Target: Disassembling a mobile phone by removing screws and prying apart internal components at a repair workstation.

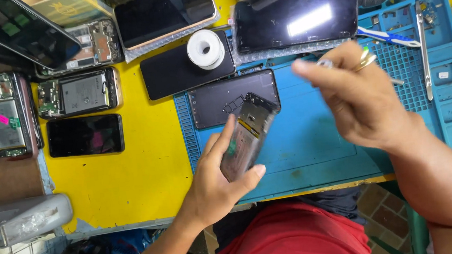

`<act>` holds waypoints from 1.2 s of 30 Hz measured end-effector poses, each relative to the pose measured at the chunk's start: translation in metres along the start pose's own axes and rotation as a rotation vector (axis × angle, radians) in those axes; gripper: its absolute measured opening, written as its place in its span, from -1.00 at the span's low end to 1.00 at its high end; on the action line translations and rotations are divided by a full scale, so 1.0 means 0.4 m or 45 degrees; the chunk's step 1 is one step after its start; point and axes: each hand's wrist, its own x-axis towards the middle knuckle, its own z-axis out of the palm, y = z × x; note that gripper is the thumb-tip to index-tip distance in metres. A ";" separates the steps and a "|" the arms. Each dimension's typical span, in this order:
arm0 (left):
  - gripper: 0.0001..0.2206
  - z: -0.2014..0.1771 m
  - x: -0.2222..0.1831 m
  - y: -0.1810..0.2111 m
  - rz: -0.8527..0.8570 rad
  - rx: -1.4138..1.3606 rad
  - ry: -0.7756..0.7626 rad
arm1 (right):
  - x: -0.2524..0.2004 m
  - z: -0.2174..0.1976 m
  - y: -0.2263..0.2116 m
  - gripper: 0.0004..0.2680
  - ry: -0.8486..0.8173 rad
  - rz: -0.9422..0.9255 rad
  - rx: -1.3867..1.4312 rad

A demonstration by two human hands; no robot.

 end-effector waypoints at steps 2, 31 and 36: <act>-0.16 0.022 0.009 -0.007 -0.122 -0.873 -0.092 | 0.007 0.008 -0.007 -0.71 -0.182 -0.019 -0.060; -0.73 0.064 -0.121 -0.084 -0.194 -1.021 0.035 | 0.030 0.045 0.008 -0.83 -0.306 0.138 -0.339; -0.74 0.125 -0.136 -0.076 -0.290 -1.160 -0.088 | 0.030 0.052 0.002 -0.80 -0.438 0.098 -0.354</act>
